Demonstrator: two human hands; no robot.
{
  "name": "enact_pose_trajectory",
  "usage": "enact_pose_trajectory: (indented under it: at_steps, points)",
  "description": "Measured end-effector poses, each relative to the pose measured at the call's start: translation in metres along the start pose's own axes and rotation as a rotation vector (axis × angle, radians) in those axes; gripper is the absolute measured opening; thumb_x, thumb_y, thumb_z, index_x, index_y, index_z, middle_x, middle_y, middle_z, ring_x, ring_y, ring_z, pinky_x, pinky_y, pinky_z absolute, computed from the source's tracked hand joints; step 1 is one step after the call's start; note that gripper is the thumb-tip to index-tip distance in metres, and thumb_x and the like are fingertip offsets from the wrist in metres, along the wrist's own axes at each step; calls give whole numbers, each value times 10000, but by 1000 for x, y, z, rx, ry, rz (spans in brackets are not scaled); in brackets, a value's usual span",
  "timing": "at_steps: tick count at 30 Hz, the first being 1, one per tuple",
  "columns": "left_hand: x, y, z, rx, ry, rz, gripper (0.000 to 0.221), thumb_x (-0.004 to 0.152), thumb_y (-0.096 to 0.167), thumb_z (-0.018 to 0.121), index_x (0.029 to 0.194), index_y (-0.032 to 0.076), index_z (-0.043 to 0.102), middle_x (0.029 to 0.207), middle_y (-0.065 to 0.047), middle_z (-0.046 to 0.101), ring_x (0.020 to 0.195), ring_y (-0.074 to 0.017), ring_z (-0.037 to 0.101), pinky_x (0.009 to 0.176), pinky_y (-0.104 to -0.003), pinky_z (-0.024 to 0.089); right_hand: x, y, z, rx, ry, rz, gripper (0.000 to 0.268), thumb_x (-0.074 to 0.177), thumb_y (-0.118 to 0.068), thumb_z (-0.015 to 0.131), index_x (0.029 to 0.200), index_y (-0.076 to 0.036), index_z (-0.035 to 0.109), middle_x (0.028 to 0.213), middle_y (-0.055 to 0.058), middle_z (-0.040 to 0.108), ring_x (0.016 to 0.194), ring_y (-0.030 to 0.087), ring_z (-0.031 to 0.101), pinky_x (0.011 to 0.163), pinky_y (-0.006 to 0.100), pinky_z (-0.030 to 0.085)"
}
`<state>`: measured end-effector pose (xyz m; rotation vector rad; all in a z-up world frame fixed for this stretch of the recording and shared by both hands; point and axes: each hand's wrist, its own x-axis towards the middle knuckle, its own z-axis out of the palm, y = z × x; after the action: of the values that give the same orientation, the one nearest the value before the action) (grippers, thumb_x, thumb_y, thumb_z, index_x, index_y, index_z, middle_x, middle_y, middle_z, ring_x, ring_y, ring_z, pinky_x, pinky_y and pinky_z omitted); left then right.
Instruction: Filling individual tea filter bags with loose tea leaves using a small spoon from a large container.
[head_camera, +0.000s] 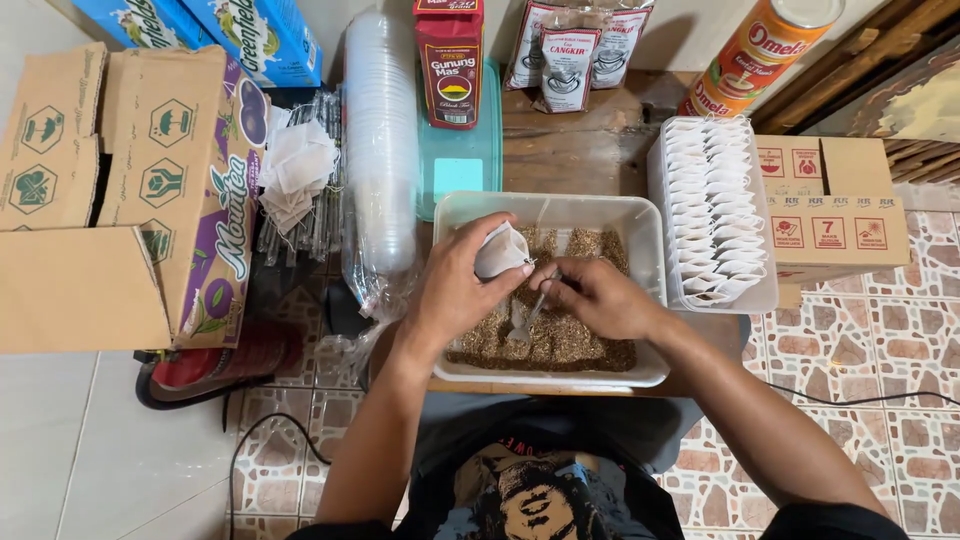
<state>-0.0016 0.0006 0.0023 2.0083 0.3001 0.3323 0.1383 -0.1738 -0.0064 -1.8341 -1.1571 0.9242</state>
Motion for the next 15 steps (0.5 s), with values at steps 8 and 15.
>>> enact_pose_trajectory:
  at_steps: [8,15]
  points:
    - [-4,2,-2,-18,-6,-36,623,862,188,793,1414,36,548,1338,-283,616,1274,-490,554,1038,-599,450,-9,18,-18,80,221,1,211,995,-34,563,1128,36,711,853,190,752,701,250,651,701,399,525]
    - [-3,1,0,-53,14,-59,618,851,181,801,1392,13,554,1311,-305,623,1267,-502,561,1043,-593,444,-16,17,-24,104,375,-16,218,1001,-29,560,1150,4,717,721,140,707,615,150,532,602,300,452]
